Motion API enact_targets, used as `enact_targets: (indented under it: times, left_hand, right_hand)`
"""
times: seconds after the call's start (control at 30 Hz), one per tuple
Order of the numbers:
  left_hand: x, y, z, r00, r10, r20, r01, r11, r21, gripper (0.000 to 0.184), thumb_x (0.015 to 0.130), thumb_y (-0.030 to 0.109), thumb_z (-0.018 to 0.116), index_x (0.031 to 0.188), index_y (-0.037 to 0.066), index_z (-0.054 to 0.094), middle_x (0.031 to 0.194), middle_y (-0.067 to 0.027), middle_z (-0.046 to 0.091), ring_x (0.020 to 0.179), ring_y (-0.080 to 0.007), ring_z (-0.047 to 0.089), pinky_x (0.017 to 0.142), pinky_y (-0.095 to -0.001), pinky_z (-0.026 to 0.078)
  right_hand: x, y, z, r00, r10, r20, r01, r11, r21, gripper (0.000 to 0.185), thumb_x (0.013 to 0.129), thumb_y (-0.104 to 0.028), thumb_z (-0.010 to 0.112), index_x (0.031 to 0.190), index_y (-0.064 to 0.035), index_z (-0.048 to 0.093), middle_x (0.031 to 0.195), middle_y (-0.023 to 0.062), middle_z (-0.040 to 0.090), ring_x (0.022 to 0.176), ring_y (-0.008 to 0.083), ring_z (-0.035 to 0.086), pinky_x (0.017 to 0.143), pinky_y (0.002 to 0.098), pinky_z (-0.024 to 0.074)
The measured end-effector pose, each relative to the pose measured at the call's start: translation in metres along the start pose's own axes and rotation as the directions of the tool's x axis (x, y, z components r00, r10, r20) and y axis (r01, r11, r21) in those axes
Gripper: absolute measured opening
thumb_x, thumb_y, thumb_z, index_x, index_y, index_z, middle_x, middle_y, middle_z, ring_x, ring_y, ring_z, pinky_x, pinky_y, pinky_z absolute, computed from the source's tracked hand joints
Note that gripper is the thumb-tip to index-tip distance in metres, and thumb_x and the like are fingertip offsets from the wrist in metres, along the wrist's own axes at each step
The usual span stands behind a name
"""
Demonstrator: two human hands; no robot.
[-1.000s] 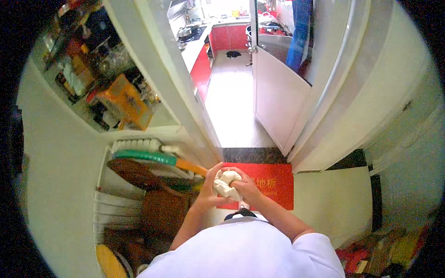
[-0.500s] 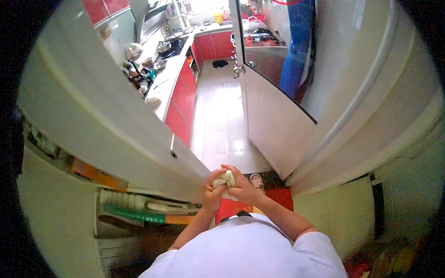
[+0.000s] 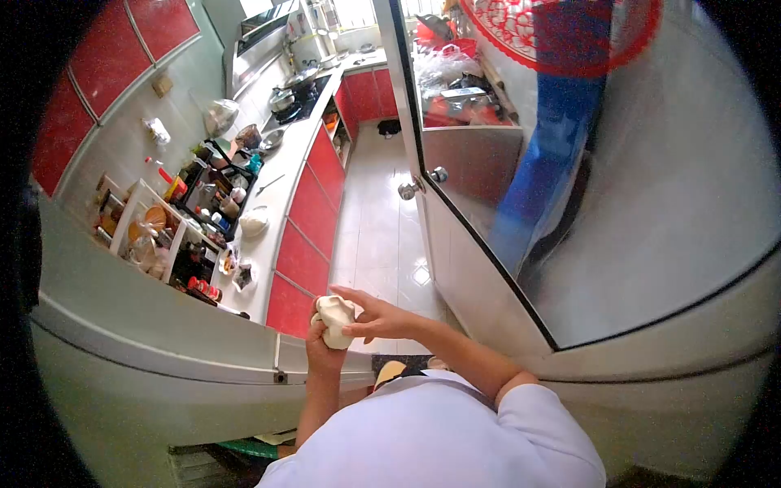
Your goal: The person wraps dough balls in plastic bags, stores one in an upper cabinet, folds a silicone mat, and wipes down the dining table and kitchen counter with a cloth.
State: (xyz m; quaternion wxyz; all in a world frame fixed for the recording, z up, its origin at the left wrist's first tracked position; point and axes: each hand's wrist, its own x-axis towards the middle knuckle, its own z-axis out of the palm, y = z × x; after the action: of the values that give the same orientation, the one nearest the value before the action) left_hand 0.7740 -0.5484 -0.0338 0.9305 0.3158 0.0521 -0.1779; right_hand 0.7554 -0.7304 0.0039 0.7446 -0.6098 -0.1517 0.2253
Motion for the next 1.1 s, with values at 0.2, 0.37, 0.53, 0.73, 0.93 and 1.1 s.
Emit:
enact_targets:
  times: [0.2,0.37,0.53,0.73,0.93,1.1]
  left_hand:
    - [0.035,-0.008,0.015,0.998,0.042,0.052,-0.054,0.961,0.27,0.053,0.082,0.011,0.042,0.134,0.006,0.035,0.123,-0.014,0.046,0.113,-0.0247,0.05,0.095,-0.0378,0.045]
    - [0.086,-0.001,0.022,0.978,0.113,0.173,-0.172,0.909,0.38,0.065,0.078,0.019,0.054,0.137,0.006,0.031,0.128,-0.013,0.041,0.117,-0.0249,0.045,0.1,-0.0365,0.038]
    - [0.153,0.018,-0.007,0.836,0.408,0.366,-0.509,0.331,0.795,0.067,0.071,0.003,0.053,0.136,0.006,0.036,0.124,-0.0096,0.041,0.117,-0.0198,0.042,0.101,-0.0316,0.034]
    - [0.24,0.049,-0.054,0.712,0.701,0.043,-0.515,0.479,0.711,0.038,0.07,-0.002,0.046,0.105,0.002,0.06,0.102,-0.011,0.058,0.095,-0.0217,0.056,0.085,-0.0302,0.045]
    - [0.281,0.114,-0.083,0.774,0.511,-0.373,-0.474,0.859,0.194,0.029,0.064,-0.007,0.043,0.087,0.007,0.056,0.087,-0.0104,0.06,0.077,-0.0214,0.061,0.071,-0.0313,0.054]
    - [0.304,0.141,-0.089,0.739,0.419,-0.528,-0.508,0.861,-0.027,0.031,0.063,-0.007,0.041,0.087,0.009,0.05,0.091,-0.0097,0.058,0.081,-0.022,0.06,0.071,-0.0316,0.054]
  right_hand:
    - [0.047,0.024,-0.036,0.998,-0.059,-0.029,0.062,0.99,0.124,0.075,0.087,-0.027,0.064,0.146,-0.0129,0.019,0.131,0.0098,0.041,0.11,0.0165,0.048,0.089,0.0289,0.0455]
    - [0.096,0.042,-0.071,0.981,-0.001,-0.195,0.052,0.965,0.255,0.051,0.088,-0.018,0.058,0.133,-0.0062,0.036,0.118,0.0069,0.049,0.108,0.0139,0.048,0.093,0.028,0.0405]
    - [0.169,0.033,-0.095,0.929,-0.229,-0.29,0.209,0.973,-0.102,0.036,0.075,0.0,0.048,0.111,-0.003,0.05,0.099,0.0046,0.054,0.092,0.0124,0.05,0.082,0.0257,0.0426]
    - [0.281,0.037,-0.117,0.983,-0.152,-0.1,0.1,0.909,-0.404,0.038,0.079,-0.005,0.052,0.117,-0.0039,0.048,0.105,0.0104,0.055,0.095,0.0169,0.054,0.084,0.0285,0.0436]
    - [0.351,-0.023,-0.1,0.969,-0.056,0.24,0.21,0.7,-0.682,0.081,0.071,-0.028,0.073,0.138,-0.0098,0.03,0.129,0.0196,0.043,0.113,0.0357,0.05,0.091,0.04,0.0446]
    - [0.4,-0.005,-0.102,0.857,-0.279,0.433,0.511,0.567,-0.647,0.105,0.058,-0.024,0.085,0.142,-0.0111,0.023,0.142,0.0236,0.023,0.125,0.0436,0.036,0.097,0.045,0.0421]
